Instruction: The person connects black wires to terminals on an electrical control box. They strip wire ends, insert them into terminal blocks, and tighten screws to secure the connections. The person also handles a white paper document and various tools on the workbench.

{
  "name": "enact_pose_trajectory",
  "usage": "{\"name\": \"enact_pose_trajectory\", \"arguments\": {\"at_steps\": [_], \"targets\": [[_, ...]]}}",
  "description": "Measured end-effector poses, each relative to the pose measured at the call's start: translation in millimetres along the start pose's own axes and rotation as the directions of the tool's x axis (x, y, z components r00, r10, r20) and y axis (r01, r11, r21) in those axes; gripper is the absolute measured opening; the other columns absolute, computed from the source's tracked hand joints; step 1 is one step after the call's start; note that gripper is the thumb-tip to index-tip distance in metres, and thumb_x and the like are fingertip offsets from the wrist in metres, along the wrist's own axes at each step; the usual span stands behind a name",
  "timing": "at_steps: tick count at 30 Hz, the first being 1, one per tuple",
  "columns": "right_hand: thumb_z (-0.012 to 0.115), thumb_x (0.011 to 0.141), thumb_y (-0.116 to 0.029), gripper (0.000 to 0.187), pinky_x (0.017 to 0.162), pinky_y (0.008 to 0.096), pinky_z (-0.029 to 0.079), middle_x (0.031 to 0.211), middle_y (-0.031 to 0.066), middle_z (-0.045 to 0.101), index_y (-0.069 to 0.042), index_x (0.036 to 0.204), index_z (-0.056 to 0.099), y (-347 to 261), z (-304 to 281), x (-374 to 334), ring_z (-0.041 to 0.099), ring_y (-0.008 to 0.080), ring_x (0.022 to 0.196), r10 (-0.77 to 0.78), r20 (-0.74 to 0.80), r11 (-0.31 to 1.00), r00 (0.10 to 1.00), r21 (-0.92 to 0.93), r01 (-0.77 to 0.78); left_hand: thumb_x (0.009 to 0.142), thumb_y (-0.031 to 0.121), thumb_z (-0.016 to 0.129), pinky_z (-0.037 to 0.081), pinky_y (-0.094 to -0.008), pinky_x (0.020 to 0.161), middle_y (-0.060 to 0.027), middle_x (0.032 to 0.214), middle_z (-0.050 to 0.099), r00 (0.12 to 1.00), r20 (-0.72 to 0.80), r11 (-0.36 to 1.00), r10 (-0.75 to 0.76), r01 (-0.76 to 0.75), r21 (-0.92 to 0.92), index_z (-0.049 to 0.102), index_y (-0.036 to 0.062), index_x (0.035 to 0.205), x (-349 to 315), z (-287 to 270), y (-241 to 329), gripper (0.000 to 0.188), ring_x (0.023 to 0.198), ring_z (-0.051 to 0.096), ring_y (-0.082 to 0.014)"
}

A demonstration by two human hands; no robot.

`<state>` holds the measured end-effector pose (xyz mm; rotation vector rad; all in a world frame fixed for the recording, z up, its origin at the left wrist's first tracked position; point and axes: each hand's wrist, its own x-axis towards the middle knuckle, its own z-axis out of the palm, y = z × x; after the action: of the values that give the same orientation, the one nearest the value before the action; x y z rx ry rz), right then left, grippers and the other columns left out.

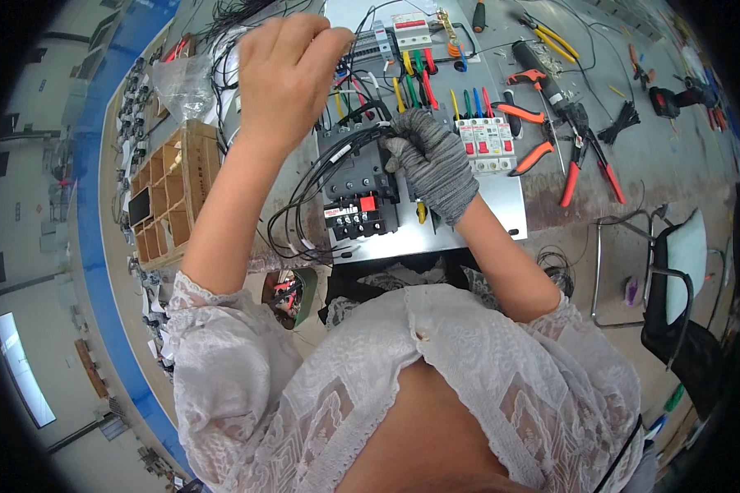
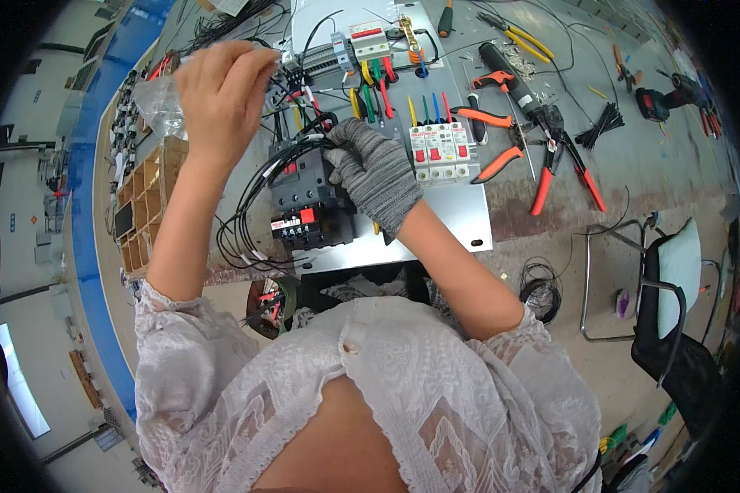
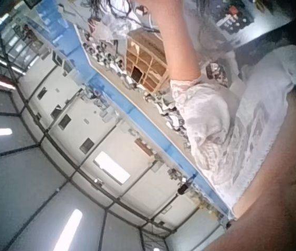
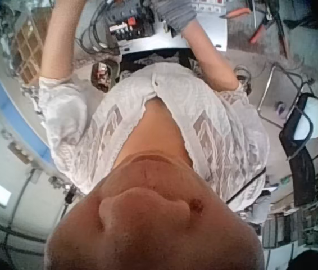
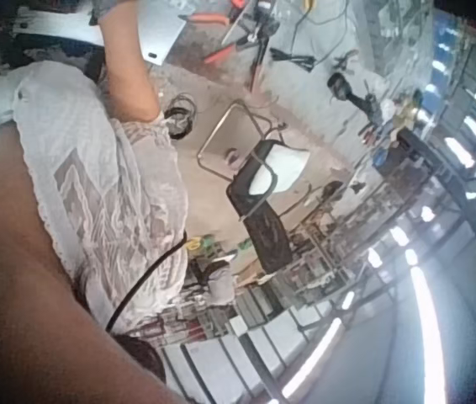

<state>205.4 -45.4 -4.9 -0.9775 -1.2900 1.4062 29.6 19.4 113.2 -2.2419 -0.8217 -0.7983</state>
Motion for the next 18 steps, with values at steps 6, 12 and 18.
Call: {"name": "enact_pose_trajectory", "arguments": {"at_steps": [6, 12, 18], "targets": [[0.060, 0.088, -0.007, 0.016, 0.056, 0.0261, 0.052, 0.082, 0.0100, 0.066, 0.001, 0.102, 0.058, 2.5, -2.2, -0.1, 0.064, 0.0134, 0.060, 0.004, -0.016, 1.000, 1.000, 0.018, -0.004, 0.075, 0.003, 0.071, 0.049, -0.0326, 0.060, -0.0083, 0.083, 0.062, 0.924, 0.248, 0.824, -0.293, 0.375, -0.425, 0.058, 0.0046, 0.085, -36.0, -3.8, 29.4, 0.016, 0.074, 0.062, -0.0255], [0.059, 0.090, -0.007, 0.018, 0.058, 0.0251, 0.053, 0.087, 0.0110, 0.069, 0.001, 0.106, 0.059, 10.5, -2.4, -3.3, 0.066, 0.0128, 0.063, -0.075, -0.014, 0.994, 0.997, -0.075, 0.074, 0.092, 0.016, 0.057, 0.049, -0.0281, 0.074, -0.0081, 0.093, 0.067, 0.699, 0.516, 0.405, -0.494, 0.711, -0.575, 0.064, 0.0019, 0.100, -42.1, -17.0, 52.3, 0.018, 0.092, 0.063, -0.0202], [0.061, 0.089, -0.007, 0.011, 0.056, 0.0238, 0.051, 0.080, 0.0053, 0.065, -0.001, 0.099, 0.059, 2.6, 1.1, -3.5, 0.063, 0.0101, 0.064, 0.044, 0.006, 0.999, 0.999, -0.016, -0.044, 0.101, 0.025, 0.044, 0.039, -0.0203, 0.057, -0.0107, 0.101, 0.059, 0.309, 0.764, -0.632, -0.567, 0.432, -0.644, 0.051, -0.0043, 0.119, -33.3, -28.9, 27.2, 0.035, 0.066, 0.044, -0.0075]]}}
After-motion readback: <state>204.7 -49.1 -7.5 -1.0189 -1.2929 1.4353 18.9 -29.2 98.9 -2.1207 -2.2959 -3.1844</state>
